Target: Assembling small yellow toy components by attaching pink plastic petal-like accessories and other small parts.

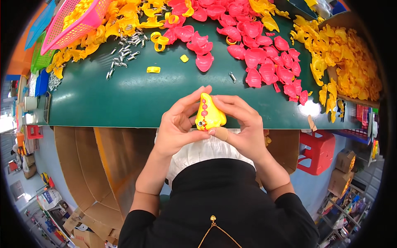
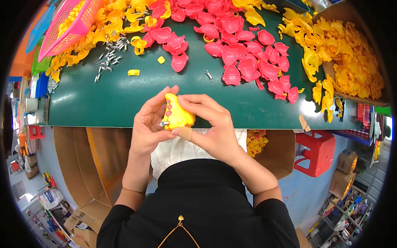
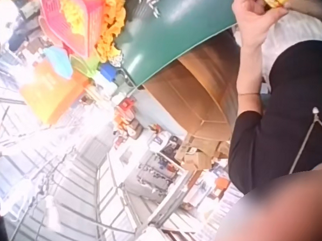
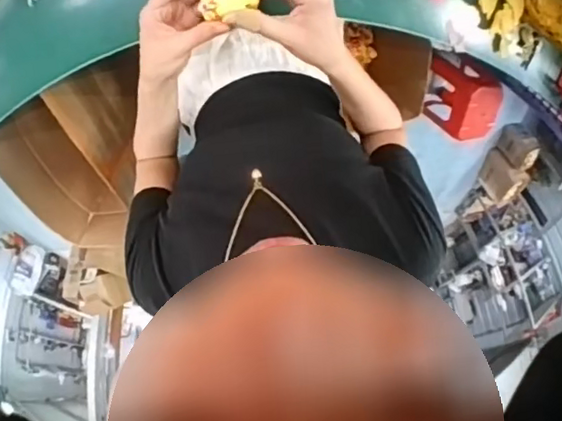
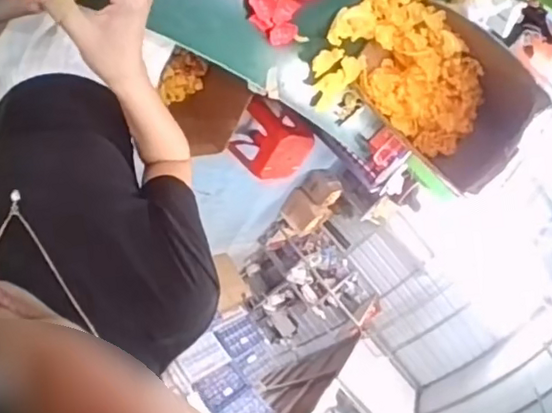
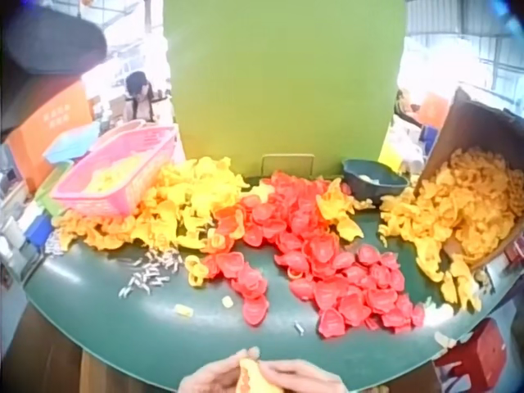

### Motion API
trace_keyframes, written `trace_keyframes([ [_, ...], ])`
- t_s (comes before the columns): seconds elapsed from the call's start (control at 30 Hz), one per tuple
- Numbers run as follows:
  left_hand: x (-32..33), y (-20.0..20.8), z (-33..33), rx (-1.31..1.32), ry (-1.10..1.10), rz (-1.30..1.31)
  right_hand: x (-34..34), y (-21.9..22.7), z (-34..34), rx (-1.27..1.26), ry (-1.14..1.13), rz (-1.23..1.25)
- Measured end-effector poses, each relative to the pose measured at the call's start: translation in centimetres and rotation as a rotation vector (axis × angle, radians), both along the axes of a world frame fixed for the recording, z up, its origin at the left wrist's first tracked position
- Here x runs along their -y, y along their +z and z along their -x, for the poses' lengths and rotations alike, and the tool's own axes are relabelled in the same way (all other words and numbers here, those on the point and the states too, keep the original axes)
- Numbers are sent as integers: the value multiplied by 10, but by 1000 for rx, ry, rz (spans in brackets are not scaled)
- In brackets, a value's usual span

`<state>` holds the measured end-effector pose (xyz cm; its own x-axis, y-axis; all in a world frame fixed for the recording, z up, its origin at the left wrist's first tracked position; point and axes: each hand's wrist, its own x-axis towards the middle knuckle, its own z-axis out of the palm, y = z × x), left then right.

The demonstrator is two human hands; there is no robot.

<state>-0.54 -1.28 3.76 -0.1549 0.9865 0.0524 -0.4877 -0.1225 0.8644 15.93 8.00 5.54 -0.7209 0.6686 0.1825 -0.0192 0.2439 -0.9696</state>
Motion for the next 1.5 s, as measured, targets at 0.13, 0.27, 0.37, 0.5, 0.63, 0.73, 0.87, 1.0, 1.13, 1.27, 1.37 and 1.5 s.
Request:
trace_keyframes([
  [0.13,2,-12,0,172,12,-5,-2,6,0,64,66,-22],
  [0.27,0,-9,-14,294,235,-12,-1,6,10,82,75,64],
  [0.37,0,-6,-9,419,164,79,3,2,9,-55,-32,248],
  [0.5,-1,-7,4,-36,197,-55,-7,3,9,-54,14,96],
  [0.63,10,-24,13,-222,237,-104,-11,6,9,18,149,150],
  [0.73,9,-24,18,-297,283,-143,-16,-2,14,-14,213,330],
  [0.87,4,-9,32,-260,211,-11,-24,3,25,54,173,42],
  [1.0,-9,11,47,-425,79,201,-33,15,35,212,187,-487],
  [1.13,-53,16,97,-1560,666,85,-47,10,35,31,78,222],
  [1.27,-81,-6,117,-1601,699,139,-48,-3,35,-101,95,464],
  [1.37,-78,-5,109,-1462,647,168,-51,-3,35,-148,45,486],
  [1.5,-33,13,62,-1435,364,192,-54,-8,33,-150,36,448],
])
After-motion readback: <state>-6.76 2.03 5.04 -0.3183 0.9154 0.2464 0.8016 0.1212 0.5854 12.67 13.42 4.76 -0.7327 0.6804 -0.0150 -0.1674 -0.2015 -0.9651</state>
